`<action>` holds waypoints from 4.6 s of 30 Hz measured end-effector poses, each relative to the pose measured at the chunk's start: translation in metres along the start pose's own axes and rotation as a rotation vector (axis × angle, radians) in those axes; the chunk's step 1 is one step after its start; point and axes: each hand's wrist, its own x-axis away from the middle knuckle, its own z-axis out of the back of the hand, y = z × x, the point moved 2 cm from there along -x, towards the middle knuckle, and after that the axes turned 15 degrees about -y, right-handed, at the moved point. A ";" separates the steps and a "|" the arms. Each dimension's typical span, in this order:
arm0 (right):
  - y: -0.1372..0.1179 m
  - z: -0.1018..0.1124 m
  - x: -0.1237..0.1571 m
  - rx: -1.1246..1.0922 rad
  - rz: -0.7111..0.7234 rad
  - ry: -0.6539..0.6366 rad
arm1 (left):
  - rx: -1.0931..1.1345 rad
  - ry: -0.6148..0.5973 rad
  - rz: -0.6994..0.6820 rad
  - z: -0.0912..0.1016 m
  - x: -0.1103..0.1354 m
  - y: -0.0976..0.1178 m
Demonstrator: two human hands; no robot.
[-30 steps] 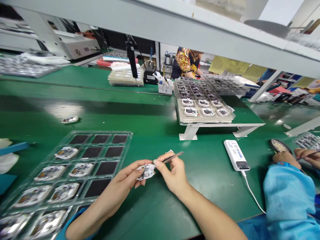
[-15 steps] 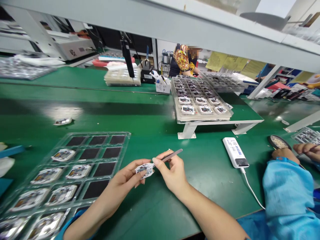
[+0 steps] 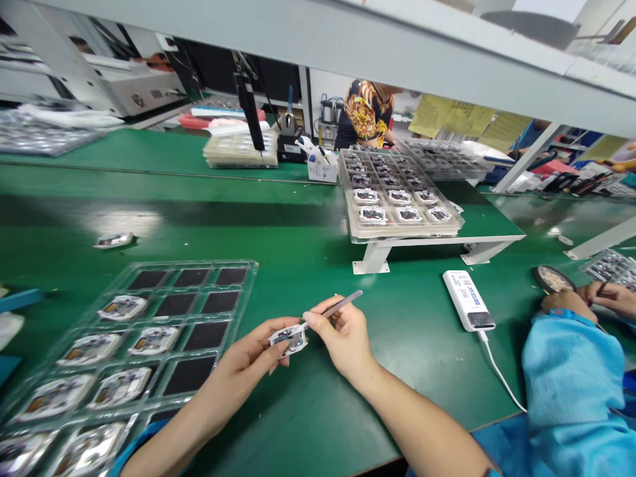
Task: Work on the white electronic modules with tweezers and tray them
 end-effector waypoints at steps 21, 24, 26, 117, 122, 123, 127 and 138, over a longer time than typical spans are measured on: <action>-0.001 0.001 0.000 0.034 -0.010 -0.022 | -0.035 0.007 -0.024 -0.002 0.001 0.008; -0.001 0.000 0.001 0.045 0.002 -0.039 | -0.034 0.018 -0.024 0.000 0.001 0.006; -0.001 0.000 0.002 0.054 0.012 -0.049 | -0.030 0.021 -0.022 0.001 0.001 0.004; 0.006 -0.004 0.002 0.003 -0.020 0.002 | 0.024 0.051 -0.020 -0.007 0.004 -0.001; 0.006 -0.004 0.002 -0.006 -0.003 0.005 | -0.005 0.028 -0.013 -0.006 0.003 0.000; 0.006 -0.004 0.002 -0.006 -0.004 0.003 | -0.010 0.025 -0.014 -0.005 0.003 0.001; 0.006 -0.003 0.001 -0.009 -0.011 -0.018 | -0.022 0.022 -0.028 -0.004 0.003 0.004; 0.006 -0.006 0.006 0.049 0.031 -0.043 | 0.039 0.051 0.019 -0.004 0.002 -0.003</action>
